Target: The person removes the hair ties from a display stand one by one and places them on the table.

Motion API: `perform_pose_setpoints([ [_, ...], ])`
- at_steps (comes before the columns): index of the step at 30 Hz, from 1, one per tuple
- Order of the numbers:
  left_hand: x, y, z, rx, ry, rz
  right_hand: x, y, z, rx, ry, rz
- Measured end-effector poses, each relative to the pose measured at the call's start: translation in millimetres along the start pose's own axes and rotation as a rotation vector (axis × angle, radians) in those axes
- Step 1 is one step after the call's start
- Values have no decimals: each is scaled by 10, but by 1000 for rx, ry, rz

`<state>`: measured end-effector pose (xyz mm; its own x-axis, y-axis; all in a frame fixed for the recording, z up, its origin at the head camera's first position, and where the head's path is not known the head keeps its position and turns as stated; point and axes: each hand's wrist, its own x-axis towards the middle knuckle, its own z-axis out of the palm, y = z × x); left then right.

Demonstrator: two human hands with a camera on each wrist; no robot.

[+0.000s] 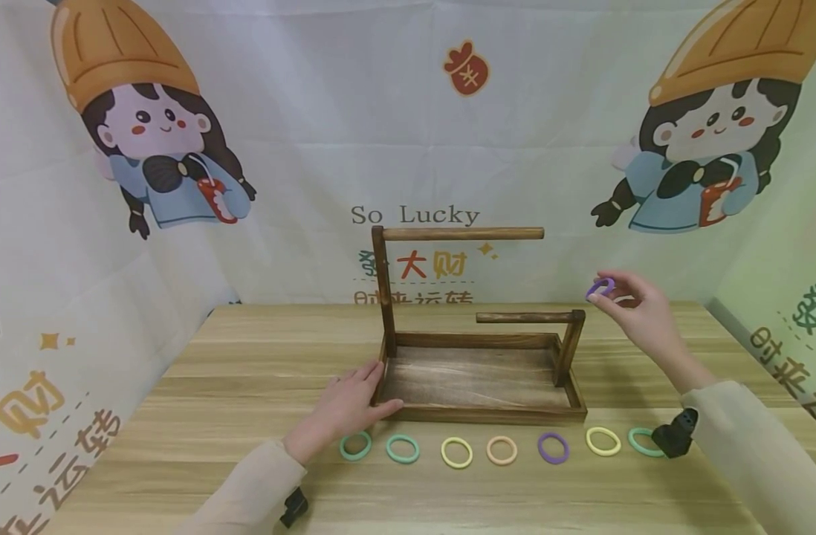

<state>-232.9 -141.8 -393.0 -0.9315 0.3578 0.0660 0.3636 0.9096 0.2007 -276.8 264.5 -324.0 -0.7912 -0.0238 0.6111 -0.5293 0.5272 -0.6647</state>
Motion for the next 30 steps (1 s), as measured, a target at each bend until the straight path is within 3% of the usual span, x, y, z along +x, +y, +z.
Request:
perform_pose_setpoints([
  [7,-7,14,-10,1,-4,0,-151,99,-91,18,-21,38],
  [11,-7,13,-7,0,-3,-2,-196,499,-129,125,-22,36],
  [14,-8,10,-4,1,0,-2,-230,940,-155,116,-16,36],
  [16,-9,9,-4,2,3,-1,-267,1072,-187,83,-36,48],
  [18,-10,8,-4,1,5,-1,-321,1006,-213,96,-44,49],
  [23,-13,9,-7,-9,6,-3,-463,498,-284,127,-56,64],
  [27,-20,13,-15,-18,1,-2,-575,478,-311,64,-30,78],
  [30,-23,13,-19,-20,1,0,-657,454,-353,18,-57,96],
])
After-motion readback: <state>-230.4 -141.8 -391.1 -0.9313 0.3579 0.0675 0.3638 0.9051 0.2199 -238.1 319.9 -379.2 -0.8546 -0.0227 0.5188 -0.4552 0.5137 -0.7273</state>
